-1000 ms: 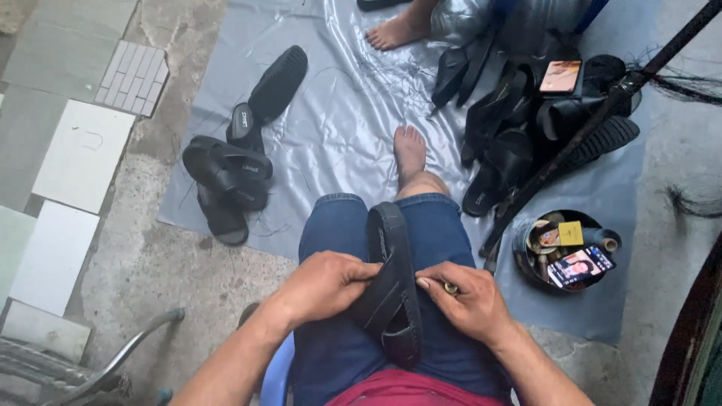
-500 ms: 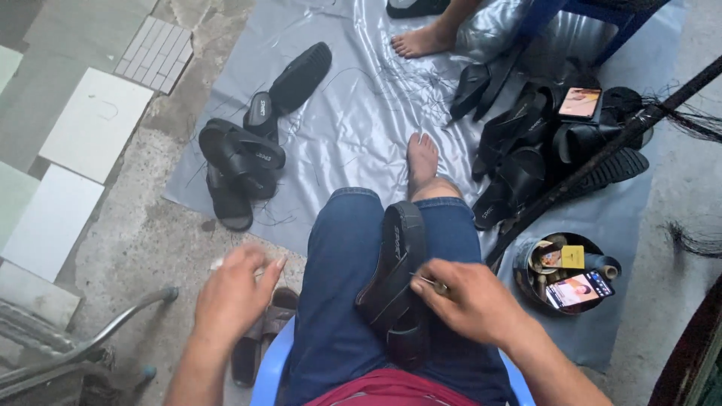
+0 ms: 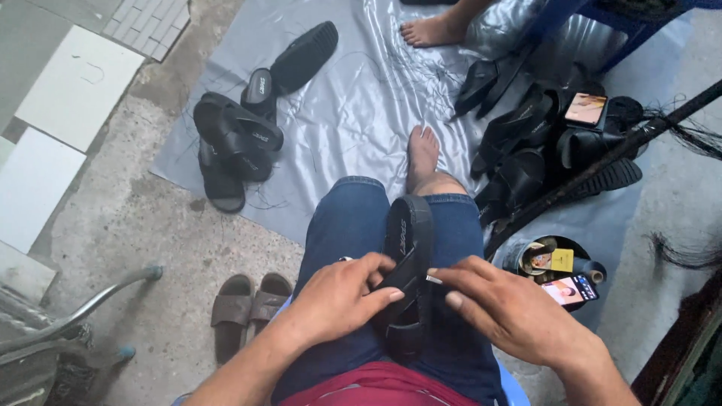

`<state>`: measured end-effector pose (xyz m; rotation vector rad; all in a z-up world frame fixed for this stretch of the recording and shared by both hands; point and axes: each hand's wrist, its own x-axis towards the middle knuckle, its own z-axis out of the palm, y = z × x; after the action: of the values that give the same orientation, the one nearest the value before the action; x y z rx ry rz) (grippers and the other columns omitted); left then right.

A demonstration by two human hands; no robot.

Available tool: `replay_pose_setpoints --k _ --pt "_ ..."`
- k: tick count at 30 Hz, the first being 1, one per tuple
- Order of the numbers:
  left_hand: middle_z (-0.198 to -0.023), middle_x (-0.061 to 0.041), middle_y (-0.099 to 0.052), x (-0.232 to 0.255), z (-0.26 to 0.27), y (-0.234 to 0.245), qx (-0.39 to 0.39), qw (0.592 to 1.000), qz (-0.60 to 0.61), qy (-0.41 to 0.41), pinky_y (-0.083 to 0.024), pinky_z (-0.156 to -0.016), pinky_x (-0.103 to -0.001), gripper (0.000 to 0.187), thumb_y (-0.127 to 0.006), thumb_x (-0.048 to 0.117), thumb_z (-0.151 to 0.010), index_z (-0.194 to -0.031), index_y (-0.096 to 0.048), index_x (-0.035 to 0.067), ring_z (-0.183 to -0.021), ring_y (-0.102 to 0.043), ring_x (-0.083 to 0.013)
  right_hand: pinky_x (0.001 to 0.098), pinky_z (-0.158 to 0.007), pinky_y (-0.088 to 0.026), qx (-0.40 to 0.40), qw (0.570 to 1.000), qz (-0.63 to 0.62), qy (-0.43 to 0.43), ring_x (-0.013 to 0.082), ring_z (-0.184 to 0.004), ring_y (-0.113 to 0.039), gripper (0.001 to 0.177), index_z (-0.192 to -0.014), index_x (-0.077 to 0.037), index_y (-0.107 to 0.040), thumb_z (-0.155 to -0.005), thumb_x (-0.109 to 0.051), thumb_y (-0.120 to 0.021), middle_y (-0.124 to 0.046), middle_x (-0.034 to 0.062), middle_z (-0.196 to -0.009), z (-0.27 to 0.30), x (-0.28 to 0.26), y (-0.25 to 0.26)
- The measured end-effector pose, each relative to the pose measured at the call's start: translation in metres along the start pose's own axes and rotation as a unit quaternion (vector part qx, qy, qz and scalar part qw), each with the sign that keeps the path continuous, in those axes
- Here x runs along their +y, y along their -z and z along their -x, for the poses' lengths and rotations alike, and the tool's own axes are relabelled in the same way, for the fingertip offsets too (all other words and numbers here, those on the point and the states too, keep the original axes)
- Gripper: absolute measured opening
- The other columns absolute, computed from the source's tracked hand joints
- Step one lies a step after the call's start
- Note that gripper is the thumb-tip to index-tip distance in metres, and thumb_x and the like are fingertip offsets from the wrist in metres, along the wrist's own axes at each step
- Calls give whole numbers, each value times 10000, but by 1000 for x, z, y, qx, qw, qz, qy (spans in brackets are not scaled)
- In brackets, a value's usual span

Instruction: Hand-sewing a strap onto a black sandal using an awl and thread

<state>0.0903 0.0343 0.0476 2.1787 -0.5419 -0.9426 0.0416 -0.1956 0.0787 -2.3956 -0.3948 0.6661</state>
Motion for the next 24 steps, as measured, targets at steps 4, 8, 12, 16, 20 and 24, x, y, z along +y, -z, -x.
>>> replay_pose_setpoints --k 4,8,12,16,20,24 --pt "-873 41 -674 8 2 2 -30 993 28 109 -438 -750 -307 332 -575 466 -758 -961 -583 203 -837 -626 -158 327 -587 -479 0 998 4 66 182 -727 -630 373 -1232 -231 -524 -869 -209 -443 -572 -13 -902 -1 14 -2" --pt "-962 33 -669 5 3 -2 -28 994 27 106 -441 -778 -326 351 -560 479 -761 -993 -559 216 -913 -621 -174 359 -563 -473 9 993 59 102 195 -746 -609 331 -1166 -243 -585 -850 -221 -489 -593 -22 -874 -7 20 -6" --pt "-921 30 -670 3 2 -5 -30 994 19 107 -433 -745 -340 346 -563 477 -761 -993 -551 220 -894 -620 -189 388 -533 -488 -11 992 89 87 192 -802 -597 367 -1167 -275 -584 -816 -203 -502 -587 -45 -915 -11 21 -6" --pt "-851 45 -659 0 0 -7 -18 995 19 100 -421 -724 -352 284 -562 444 -773 -952 -557 223 -843 -609 -207 384 -521 -485 -8 992 93 84 190 -793 -599 385 -1170 -279 -582 -805 -185 -500 -584 -45 -916 -12 22 -7" --pt "-822 54 -645 -2 0 -9 -16 995 22 98 -416 -712 -349 259 -555 433 -778 -936 -561 227 -819 -599 -206 390 -514 -488 -9 992 100 75 194 -769 -600 396 -1173 -279 -584 -797 -178 -512 -576 -44 -893 -13 20 -7" --pt "-816 47 -656 -5 -1 -14 -2 997 24 78 -416 -690 -363 242 -566 426 -775 -908 -554 225 -800 -612 -220 394 -488 -487 15 988 132 83 208 -707 -595 342 -1140 -269 -602 -818 -205 -507 -560 -28 -830 -14 11 -9"
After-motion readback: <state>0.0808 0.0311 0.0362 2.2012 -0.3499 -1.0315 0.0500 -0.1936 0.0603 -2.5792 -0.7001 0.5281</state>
